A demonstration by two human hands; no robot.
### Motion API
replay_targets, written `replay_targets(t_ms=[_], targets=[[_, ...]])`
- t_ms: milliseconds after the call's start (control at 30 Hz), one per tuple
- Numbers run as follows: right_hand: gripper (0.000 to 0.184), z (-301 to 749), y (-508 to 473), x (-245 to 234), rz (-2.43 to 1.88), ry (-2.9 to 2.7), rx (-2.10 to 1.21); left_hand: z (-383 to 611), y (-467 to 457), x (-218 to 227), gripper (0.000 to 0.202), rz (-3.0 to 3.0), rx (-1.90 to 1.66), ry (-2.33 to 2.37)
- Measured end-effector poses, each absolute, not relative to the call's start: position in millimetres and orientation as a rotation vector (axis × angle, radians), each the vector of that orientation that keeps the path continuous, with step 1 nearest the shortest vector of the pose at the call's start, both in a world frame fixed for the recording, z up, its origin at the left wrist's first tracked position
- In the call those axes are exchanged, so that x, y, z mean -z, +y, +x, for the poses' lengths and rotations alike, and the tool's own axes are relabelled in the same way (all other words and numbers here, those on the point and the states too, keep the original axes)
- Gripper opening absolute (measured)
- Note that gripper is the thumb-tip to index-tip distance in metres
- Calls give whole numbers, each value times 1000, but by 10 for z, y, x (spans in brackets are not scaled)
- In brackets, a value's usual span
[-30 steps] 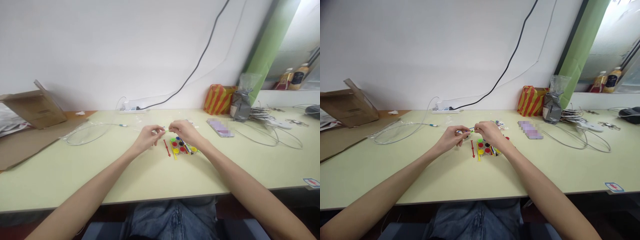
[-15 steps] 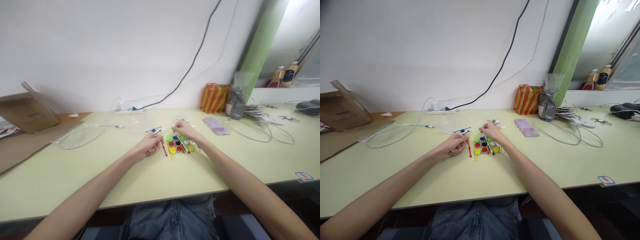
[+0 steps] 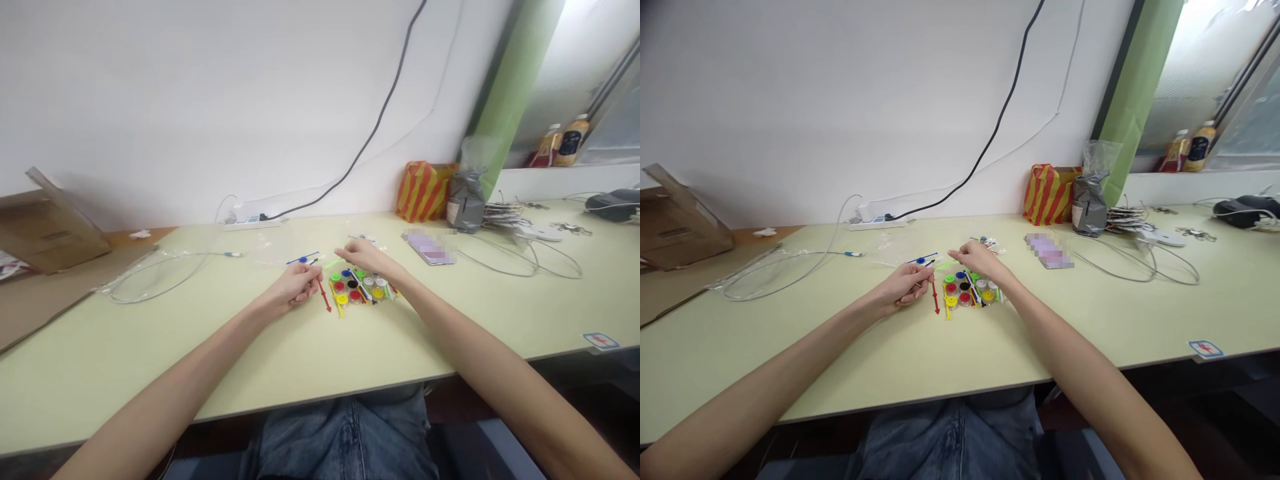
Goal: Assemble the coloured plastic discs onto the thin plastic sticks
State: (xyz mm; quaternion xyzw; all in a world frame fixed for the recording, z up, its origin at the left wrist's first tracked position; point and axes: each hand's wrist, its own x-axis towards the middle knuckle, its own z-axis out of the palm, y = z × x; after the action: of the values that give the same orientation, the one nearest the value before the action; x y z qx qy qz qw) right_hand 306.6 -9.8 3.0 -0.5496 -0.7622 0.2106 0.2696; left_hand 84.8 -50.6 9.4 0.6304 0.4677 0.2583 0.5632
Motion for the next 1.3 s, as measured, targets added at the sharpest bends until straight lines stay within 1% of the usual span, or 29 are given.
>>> replay_targets(t_ms=[67,133,367,633,867,1000,1300], targets=[[49,3112,-84,-29,-1449,-2032,-663,826,-480,-80,32,1498,-587,1130],[44,3143,-64,-18,-1454,-2018,-683,817,-467,-77,32,1518,-562,1156],[30,3147,43,52,-1612,-2113,-482,850,-458,-49,32,1603,-483,1216],[29,3178,49,22,-1630,-2202,-455,847,-413,4,32,1664,-421,1228],[30,3086,-53,-63,-1814,-2316,-286,868,-422,-38,32,1713,-393,1263],[27,2999,-113,-100,-1890,-2315,-214,872,-403,-54,32,1754,-384,1285],[24,2954,-176,-138,-1896,-2368,-103,909,-423,-100,27,1737,-368,1289]])
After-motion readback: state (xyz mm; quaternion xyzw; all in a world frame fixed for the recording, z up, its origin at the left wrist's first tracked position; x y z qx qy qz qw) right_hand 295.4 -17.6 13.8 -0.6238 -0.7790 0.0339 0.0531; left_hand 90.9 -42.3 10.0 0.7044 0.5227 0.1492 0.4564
